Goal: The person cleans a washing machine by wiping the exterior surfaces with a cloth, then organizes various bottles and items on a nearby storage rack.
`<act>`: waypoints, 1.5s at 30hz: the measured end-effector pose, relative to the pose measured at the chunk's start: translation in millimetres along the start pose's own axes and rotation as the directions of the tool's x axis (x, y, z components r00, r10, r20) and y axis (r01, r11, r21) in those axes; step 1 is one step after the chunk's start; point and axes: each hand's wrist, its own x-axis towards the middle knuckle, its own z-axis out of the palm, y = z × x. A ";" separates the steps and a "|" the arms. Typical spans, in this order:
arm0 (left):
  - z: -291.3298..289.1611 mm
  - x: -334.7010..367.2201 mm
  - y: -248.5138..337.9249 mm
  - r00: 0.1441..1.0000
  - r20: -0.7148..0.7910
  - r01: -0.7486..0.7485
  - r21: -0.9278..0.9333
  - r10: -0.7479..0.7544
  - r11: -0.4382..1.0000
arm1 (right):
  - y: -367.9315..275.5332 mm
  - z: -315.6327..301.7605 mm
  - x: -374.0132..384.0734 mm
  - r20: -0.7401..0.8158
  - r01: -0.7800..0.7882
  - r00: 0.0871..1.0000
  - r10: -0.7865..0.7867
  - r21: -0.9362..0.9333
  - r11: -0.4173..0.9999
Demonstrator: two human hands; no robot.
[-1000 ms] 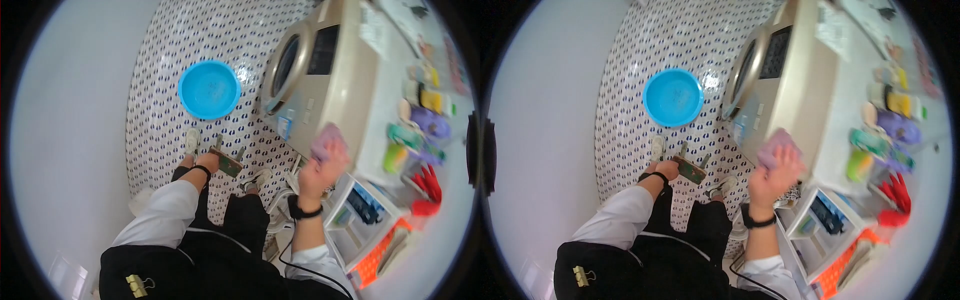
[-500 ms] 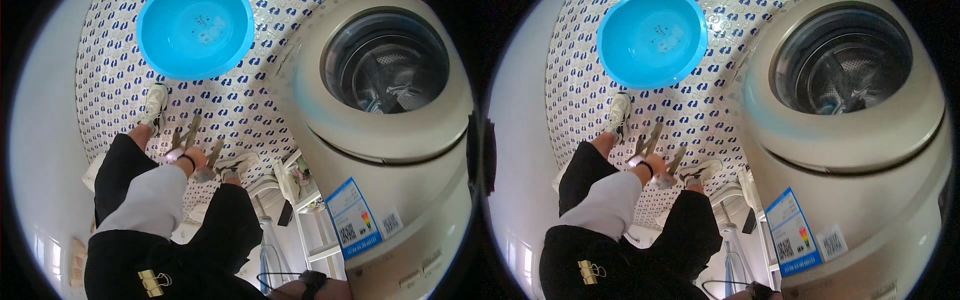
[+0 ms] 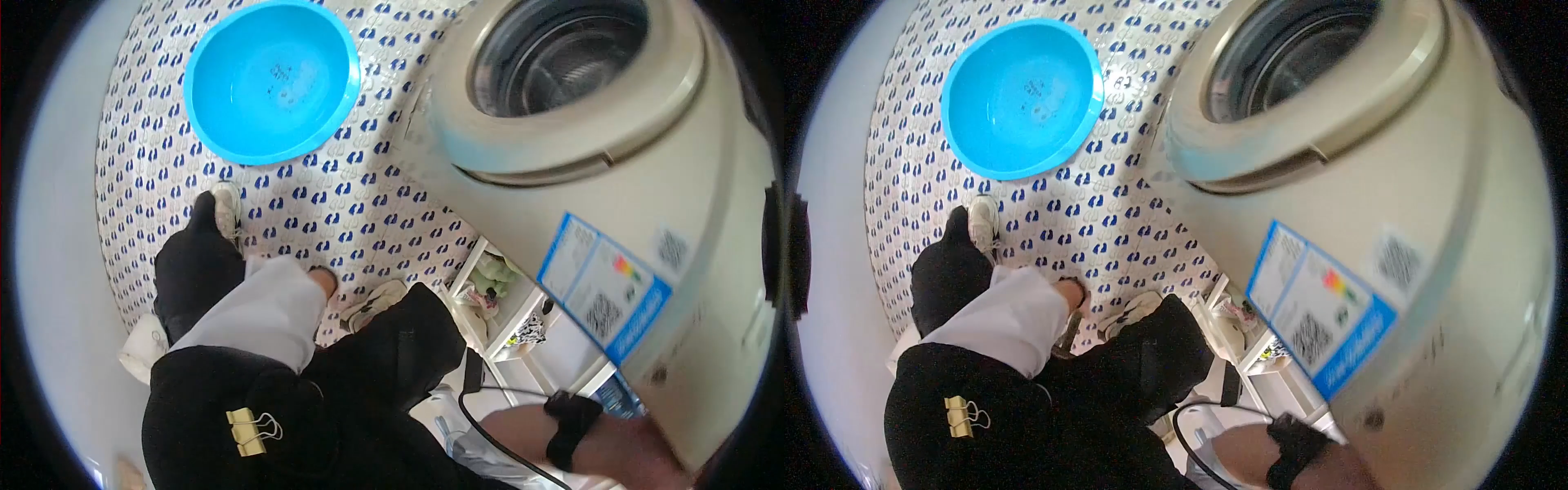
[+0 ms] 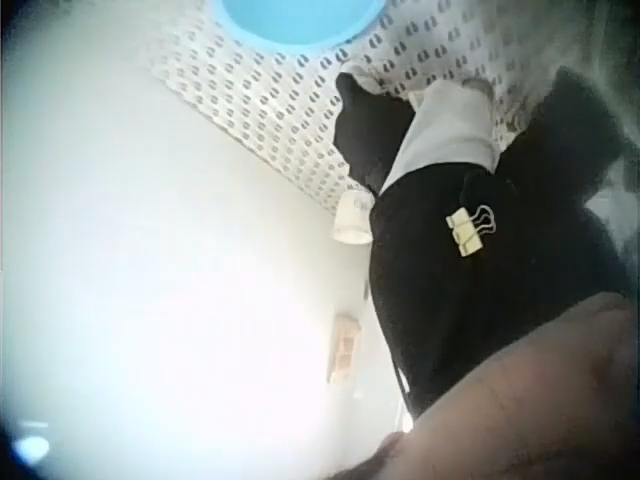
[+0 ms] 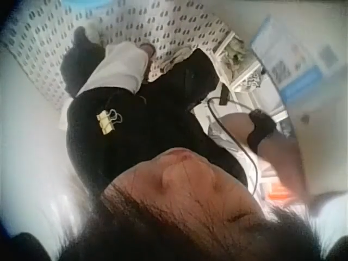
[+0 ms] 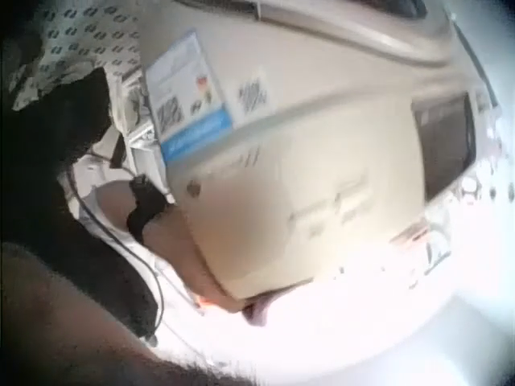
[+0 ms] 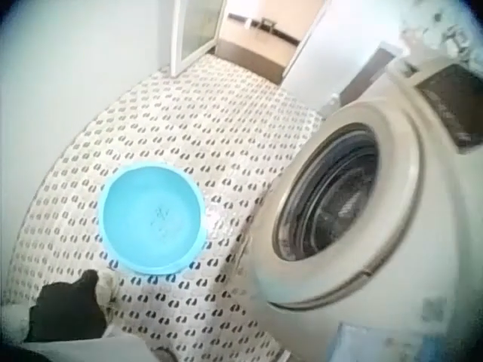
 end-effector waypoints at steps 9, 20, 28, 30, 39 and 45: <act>-206.4 -78.6 24.3 0.857 -0.511 -0.048 -0.208 -0.067 0.977 | -0.5 -14.7 55.4 -0.227 0.118 0.964 -0.136 -0.093 0.989; -181.3 -316.1 101.1 0.416 -0.895 -0.300 -0.304 -0.162 0.904 | -21.5 -36.4 38.1 -0.493 0.226 0.868 0.062 0.502 0.835; -63.2 -479.4 57.7 0.086 -0.891 -0.050 -0.451 -0.446 0.891 | -21.3 16.1 -184.6 0.771 -0.579 0.349 0.533 0.625 -0.524; -25.9 -495.9 74.0 -0.021 -0.887 -0.035 -0.460 -0.461 0.887 | -22.7 19.8 -193.1 0.771 -0.481 0.351 0.531 0.635 -0.605; -14.6 -565.0 189.4 -0.174 -0.924 0.278 -0.379 -0.342 0.883 | 85.2 1.8 -247.8 0.611 -0.069 0.249 0.751 0.785 -0.615; -14.8 -536.3 217.1 -0.175 -0.944 0.301 -0.321 -0.279 0.898 | 59.4 -2.9 -231.3 0.707 -0.272 0.294 0.644 0.707 -0.652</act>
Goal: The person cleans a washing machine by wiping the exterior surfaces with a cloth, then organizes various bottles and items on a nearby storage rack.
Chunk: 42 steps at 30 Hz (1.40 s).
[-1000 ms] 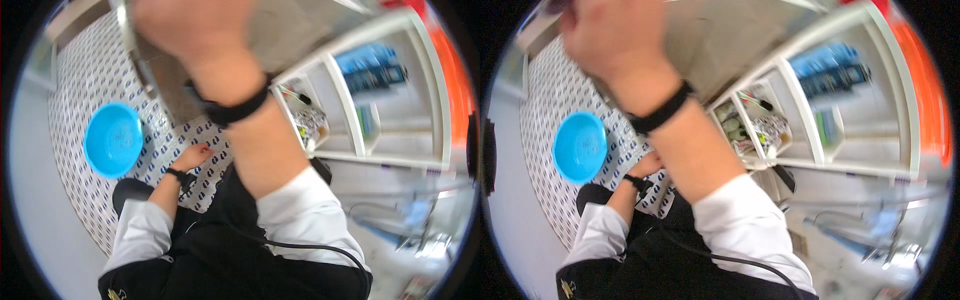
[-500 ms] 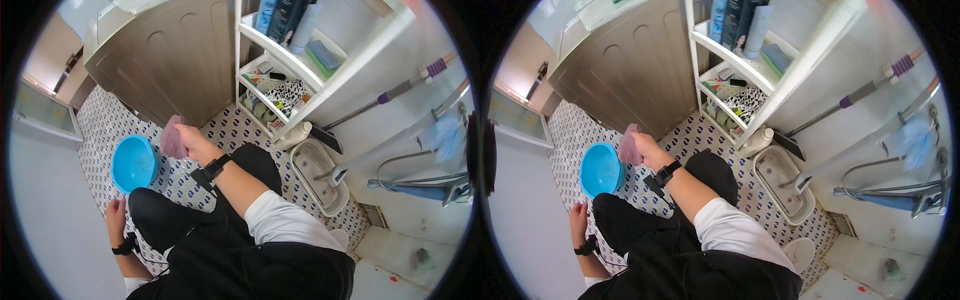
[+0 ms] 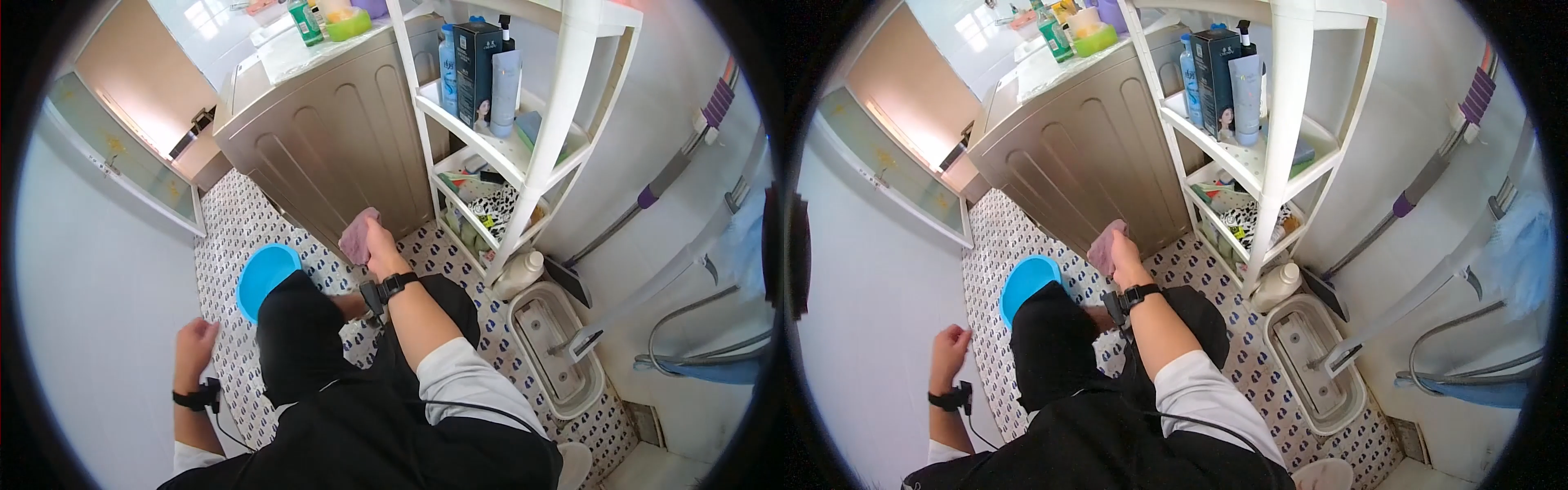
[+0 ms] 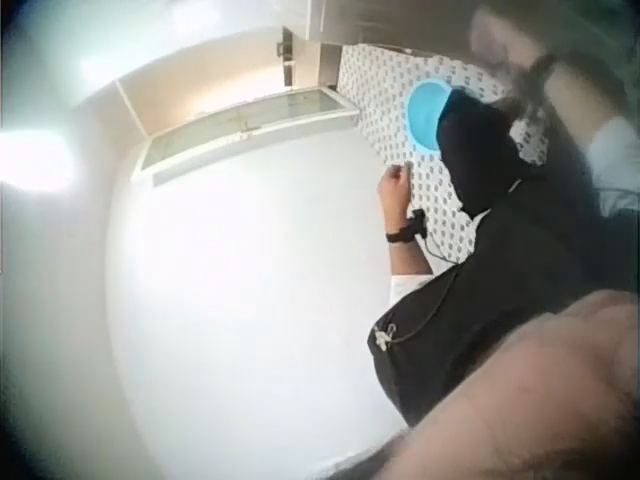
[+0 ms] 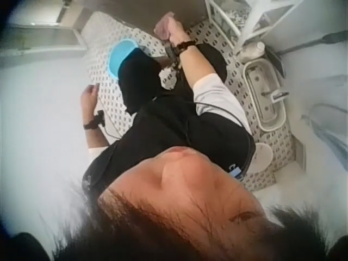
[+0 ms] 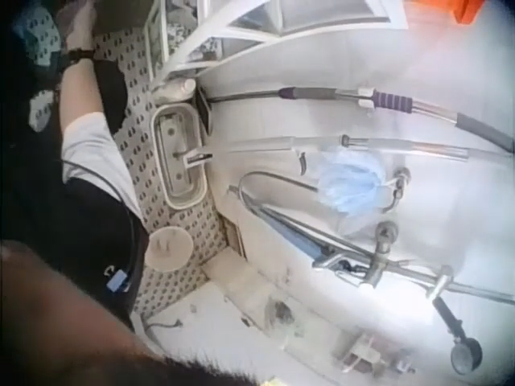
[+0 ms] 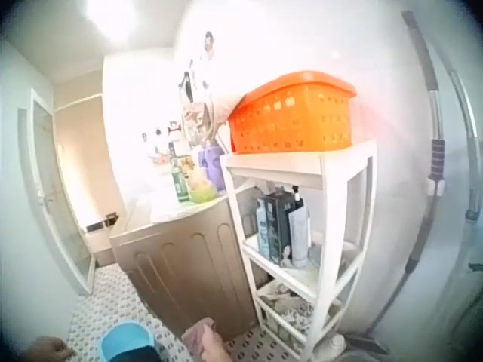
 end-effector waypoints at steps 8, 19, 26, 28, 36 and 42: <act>143.1 -18.1 42.6 0.866 0.476 -0.321 0.296 0.152 0.899 | -34.1 -20.5 -22.1 -0.134 0.175 0.976 -0.171 0.012 0.985; 103.4 -10.2 13.1 0.261 0.908 -0.516 -0.156 0.329 0.842 | -47.3 -27.4 -45.0 -0.219 0.305 0.936 -0.277 0.108 0.946; 112.6 5.9 -5.7 0.424 0.747 -0.695 -0.094 0.512 0.713 | -54.5 34.4 -65.2 -0.096 0.639 0.760 -0.642 -0.062 0.766; 118.3 8.0 0.0 0.483 0.794 -0.544 -0.059 0.369 0.837 | -79.8 94.4 -86.9 0.066 0.819 0.550 -0.832 -0.235 0.523; 123.8 9.4 -25.3 0.670 0.722 -0.300 0.051 0.172 0.952 | -132.0 363.5 -71.8 0.802 0.527 0.296 -0.519 -0.590 -0.611; 125.3 19.2 -38.9 0.607 0.791 -0.171 0.039 0.074 0.985 | -92.8 323.2 -32.9 0.931 0.405 0.046 -0.362 -0.349 -0.845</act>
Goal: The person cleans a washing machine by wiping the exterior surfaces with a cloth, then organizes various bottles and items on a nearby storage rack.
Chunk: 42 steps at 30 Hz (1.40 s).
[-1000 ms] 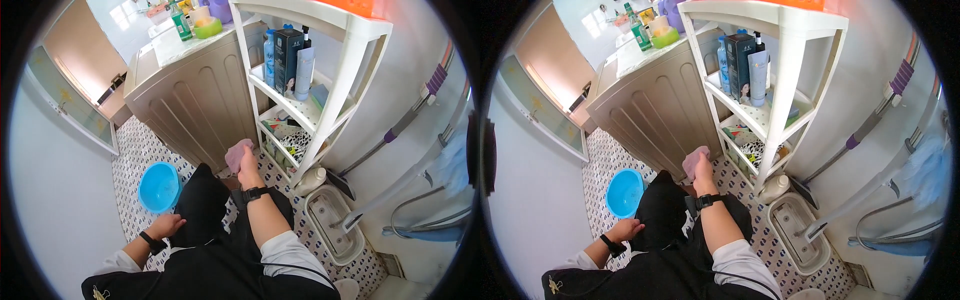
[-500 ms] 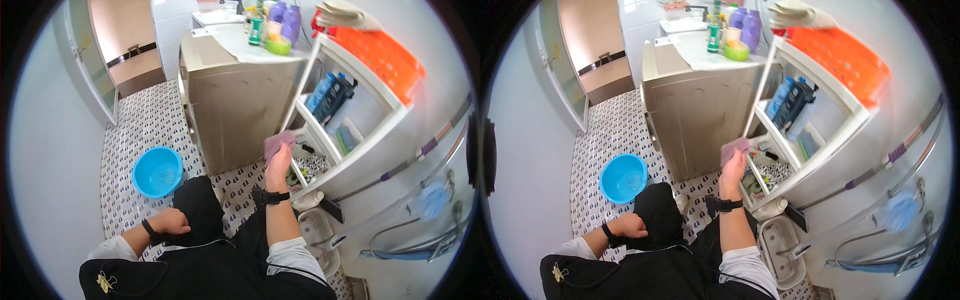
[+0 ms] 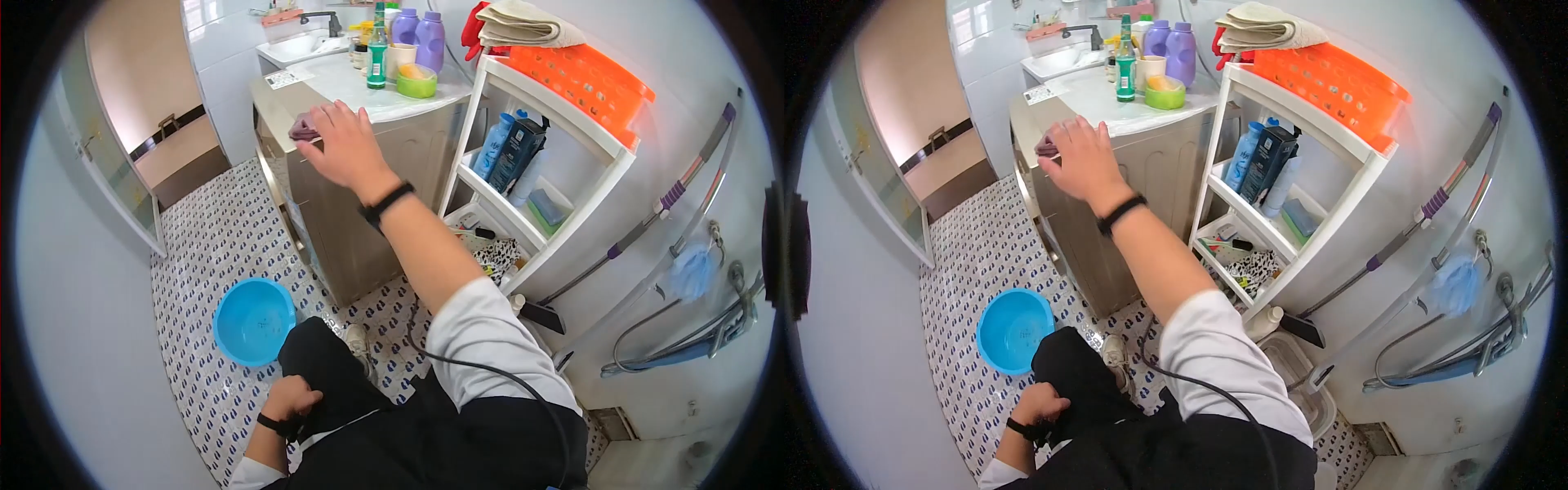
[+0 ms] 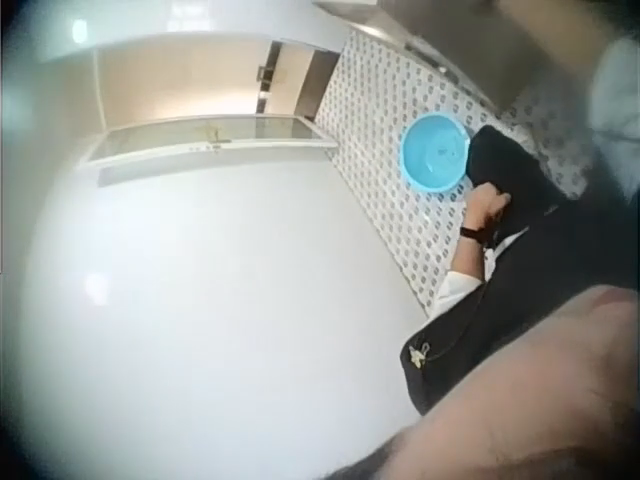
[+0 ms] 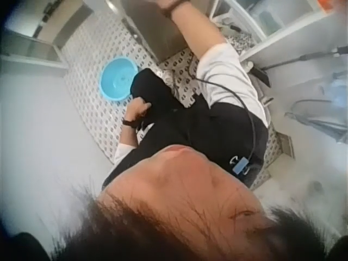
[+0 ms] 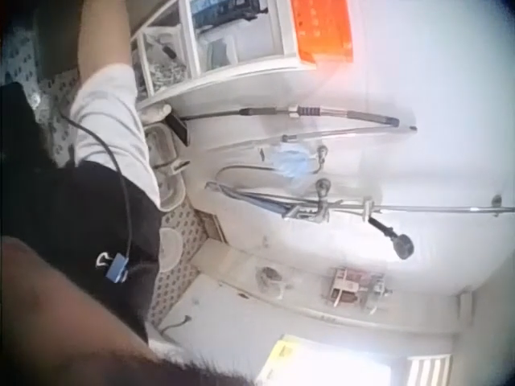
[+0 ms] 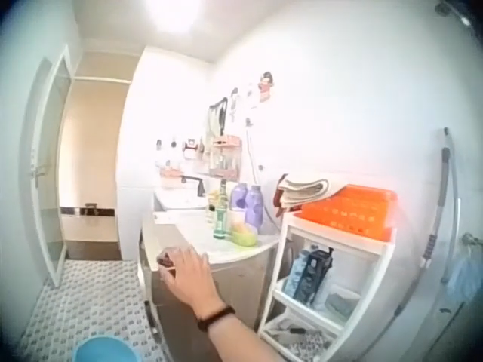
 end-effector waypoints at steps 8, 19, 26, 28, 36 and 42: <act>-2.1 -0.7 -15.6 0.984 -0.158 -0.091 -0.040 0.084 0.995 | 48.7 -160.8 -280.6 0.468 -0.665 0.711 0.524 0.207 0.717; -52.9 21.6 78.4 0.700 -0.023 -0.692 0.224 0.714 0.686 | -31.4 -184.8 -475.7 0.763 -0.877 -0.061 0.643 0.266 -0.400; -40.6 -0.7 137.9 0.601 -0.039 -0.798 0.029 0.798 0.602 | 4.7 -170.4 -479.8 0.815 -0.955 -0.037 0.579 0.141 -0.260; -29.8 -1.0 130.6 0.595 -0.030 -0.803 0.007 0.803 0.596 | -7.7 -165.5 -474.5 0.829 -0.957 -0.131 0.543 0.037 -0.288; -30.2 -7.0 119.1 0.616 0.066 -0.783 -0.063 0.785 0.619 | -28.4 -193.8 -490.4 0.896 -0.986 -0.161 0.415 -0.131 -0.100; -67.6 6.2 138.6 0.529 -0.018 -0.849 -0.013 0.849 0.529 | -40.6 -267.5 -507.0 0.725 -0.985 -0.131 0.676 -0.016 -0.173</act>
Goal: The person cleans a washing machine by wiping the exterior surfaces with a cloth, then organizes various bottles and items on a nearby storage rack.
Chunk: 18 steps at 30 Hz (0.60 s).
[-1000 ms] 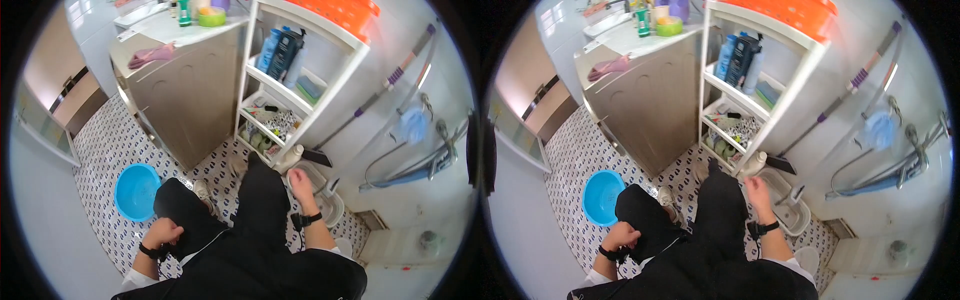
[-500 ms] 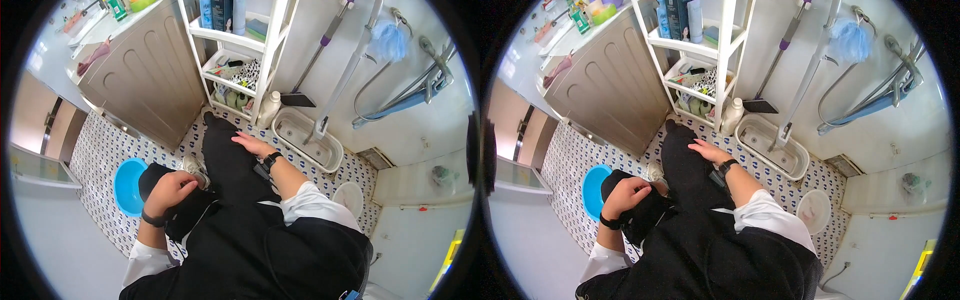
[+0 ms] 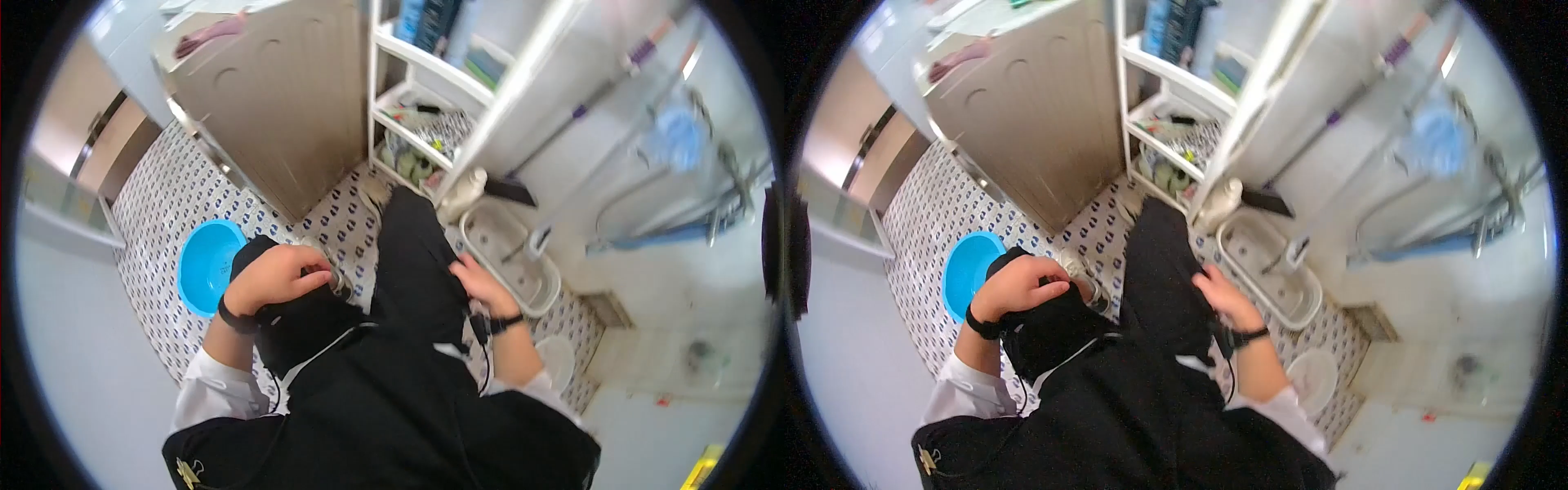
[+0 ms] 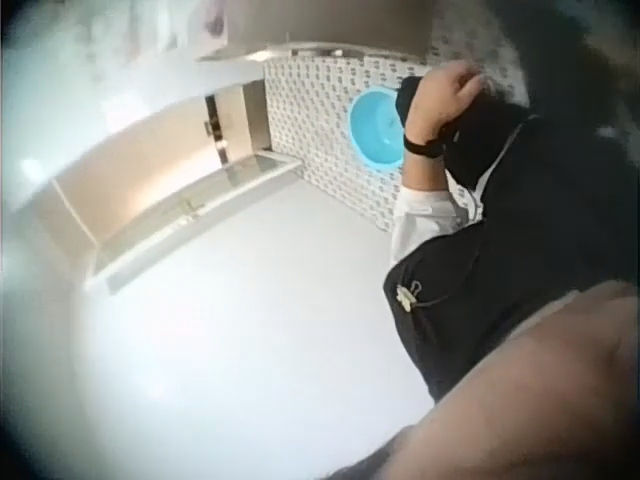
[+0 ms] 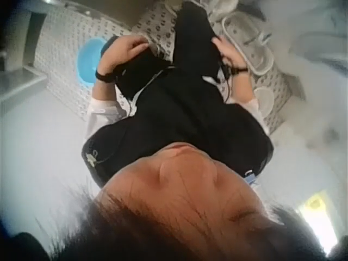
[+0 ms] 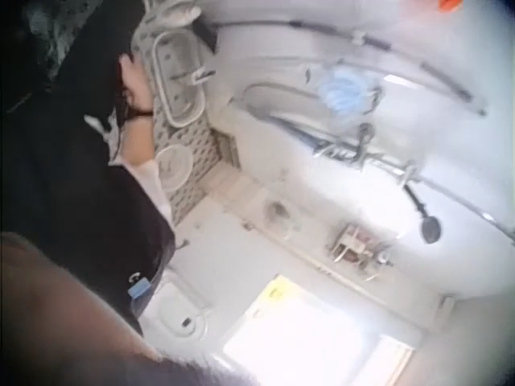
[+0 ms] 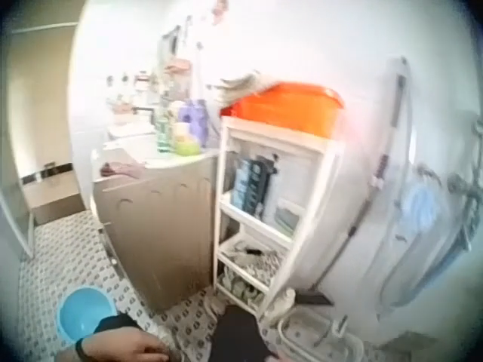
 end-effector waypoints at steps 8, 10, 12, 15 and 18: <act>-83.3 88.1 5.4 0.963 -0.254 -0.115 -0.104 0.086 0.988 | -124.4 -76.5 -13.5 -0.258 0.111 0.819 -0.512 -0.804 0.584; -95.9 126.5 -6.1 0.937 -0.331 -0.144 -0.078 0.110 0.987 | -175.2 -50.3 10.1 -0.238 0.289 0.771 -0.591 -0.696 0.657; -109.0 171.9 -10.7 0.914 -0.397 -0.137 -0.110 0.083 0.984 | -201.3 -30.7 44.5 -0.020 0.463 0.852 -0.524 -0.440 0.769; -130.4 253.3 -2.9 0.847 -0.522 -0.197 -0.127 0.103 0.972 | -193.3 -9.6 119.4 0.283 0.477 0.875 -0.394 -0.359 0.802; -158.8 329.8 36.5 0.723 -0.651 -0.185 0.141 0.232 0.973 | -149.5 -4.9 165.4 0.228 0.347 0.938 -0.262 -0.650 0.676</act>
